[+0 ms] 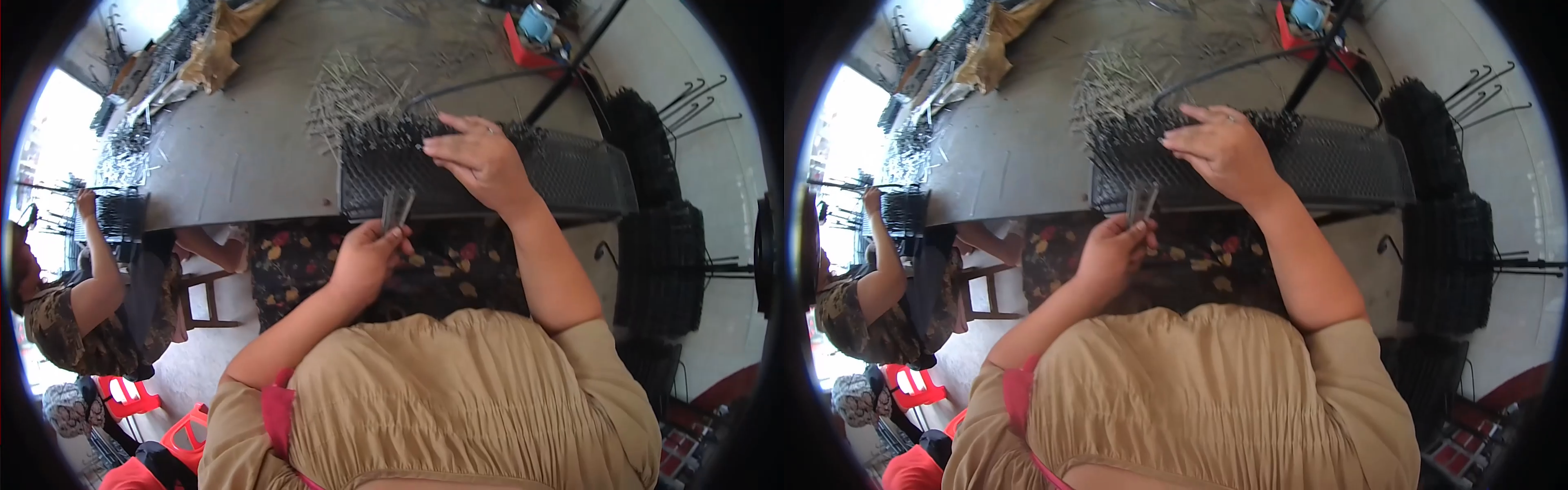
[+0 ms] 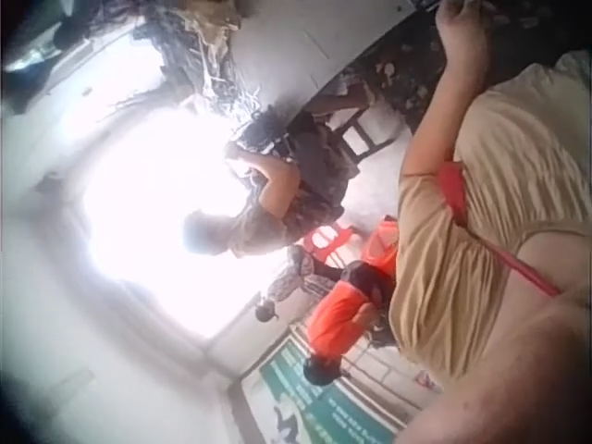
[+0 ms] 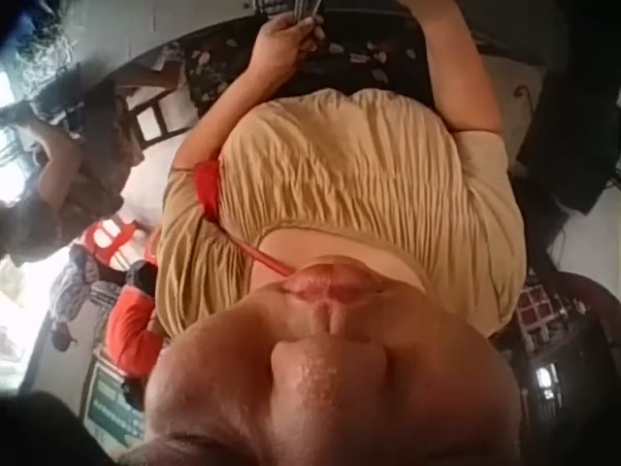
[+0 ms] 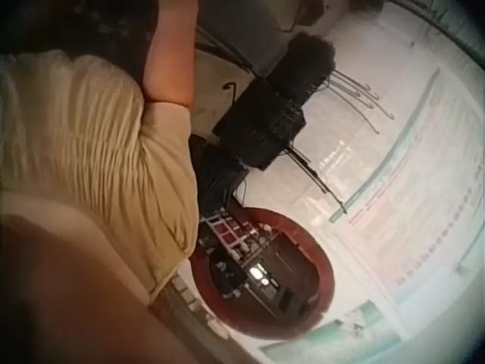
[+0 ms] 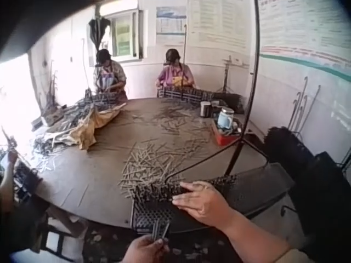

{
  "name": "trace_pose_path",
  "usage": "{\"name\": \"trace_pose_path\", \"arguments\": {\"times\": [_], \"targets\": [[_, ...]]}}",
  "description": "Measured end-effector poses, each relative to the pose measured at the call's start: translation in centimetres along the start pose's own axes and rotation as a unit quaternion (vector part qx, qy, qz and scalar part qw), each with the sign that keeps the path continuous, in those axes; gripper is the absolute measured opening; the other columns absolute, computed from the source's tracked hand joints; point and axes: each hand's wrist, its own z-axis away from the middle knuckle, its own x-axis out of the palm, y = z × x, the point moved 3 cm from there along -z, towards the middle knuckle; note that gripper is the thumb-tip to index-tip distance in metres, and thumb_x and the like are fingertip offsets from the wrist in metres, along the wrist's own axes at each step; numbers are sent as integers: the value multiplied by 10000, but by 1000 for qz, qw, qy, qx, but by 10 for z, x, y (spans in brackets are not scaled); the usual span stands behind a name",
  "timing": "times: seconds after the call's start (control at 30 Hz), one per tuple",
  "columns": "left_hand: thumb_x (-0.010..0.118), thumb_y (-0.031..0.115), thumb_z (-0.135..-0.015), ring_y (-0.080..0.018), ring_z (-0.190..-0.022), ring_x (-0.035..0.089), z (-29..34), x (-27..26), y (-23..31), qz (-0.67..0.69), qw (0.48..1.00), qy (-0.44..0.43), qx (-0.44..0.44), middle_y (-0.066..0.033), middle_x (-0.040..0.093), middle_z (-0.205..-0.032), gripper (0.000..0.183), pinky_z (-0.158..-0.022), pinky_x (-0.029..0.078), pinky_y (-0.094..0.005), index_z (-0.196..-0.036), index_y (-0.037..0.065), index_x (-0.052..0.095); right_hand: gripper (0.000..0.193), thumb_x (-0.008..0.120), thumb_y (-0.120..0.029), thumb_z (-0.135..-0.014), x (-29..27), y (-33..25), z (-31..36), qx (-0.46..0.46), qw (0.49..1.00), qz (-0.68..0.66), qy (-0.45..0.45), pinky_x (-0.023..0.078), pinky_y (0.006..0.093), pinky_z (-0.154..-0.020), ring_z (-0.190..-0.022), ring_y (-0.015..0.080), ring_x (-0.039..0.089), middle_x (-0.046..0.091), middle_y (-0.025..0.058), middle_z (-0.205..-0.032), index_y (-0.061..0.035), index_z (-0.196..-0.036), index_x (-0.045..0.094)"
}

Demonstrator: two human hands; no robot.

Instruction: Sorting small metal wire pins and inserting them into a perforated rack.

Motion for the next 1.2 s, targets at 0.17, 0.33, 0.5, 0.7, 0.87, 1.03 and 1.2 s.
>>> {"name": "trace_pose_path", "arguments": {"times": [0.17, 0.33, 0.5, 0.7, 0.87, 1.03, 1.2], "targets": [[496, 120, -997, -45, -557, 438, 3, 2, 1, 15, 999, -21, 34, -25, 630, -802, 145, -477, 342, -190, -1047, 34, 601, 174, 700, 10, -830, 2, -13, 14, 170, 976, -86, 102, 524, 246, -681, -796, 160, 693, 723, 99, -900, -28, -1000, 707], [497, 113, -992, -64, -613, 474, 12, 12, 14, -36, 997, -29, 55, -16, 625, -809, 131, -537, 384, -205, -1053, 58, 599, 190, 674, 4, -857, 29, -50, 44, 425, 823, -372, -58, 500, 231, -636, -717, 91, 621, 678, 36, -818, 30, -1045, 665], [489, 106, -1009, -70, -667, 523, 7, 15, 5, -18, 992, -86, 92, -20, 645, -849, 151, -615, 432, -217, -1071, 43, 611, 58, 662, 11, -869, 34, -59, 52, 457, 750, -478, -31, 494, 220, -669, -729, 82, 624, 686, 50, -839, 13, -927, 662], [484, 121, -1011, -70, -647, 538, 12, 10, 8, 4, 993, -77, 90, -22, 662, -837, 142, -596, 443, -226, -1037, 38, 597, 44, 626, 22, -881, 39, -62, 46, 463, 703, -540, 11, 482, 215, -637, -707, 94, 614, 684, 65, -840, 7, -921, 640], [480, 113, -1010, -72, -645, 556, 8, 14, 4, -22, 992, -81, 96, -26, 671, -848, 139, -598, 455, -230, -1034, 32, 590, 74, 632, 36, -876, 36, -68, 43, 444, 755, -481, 38, 478, 213, -629, -702, 94, 604, 676, 64, -856, 5, -943, 634], [480, 72, -995, -103, -657, 581, 2, 14, -3, -26, 996, -41, 75, -70, 672, -871, 166, -613, 484, -255, -1105, -1, 581, 238, 642, 35, -874, 38, -57, 49, 432, 782, -447, 52, 494, 215, -644, -741, 116, 630, 681, 83, -908, 2, -1106, 607], [460, 104, -1011, -79, -640, 551, 20, 15, 8, -34, 999, -4, 13, -66, 675, -882, 179, -540, 420, -206, -1102, 12, 583, 242, 638, 13, -890, 27, -40, 50, 461, 749, -472, 59, 527, 240, -659, -817, 164, 679, 695, 107, -931, 4, -1126, 585]]}}
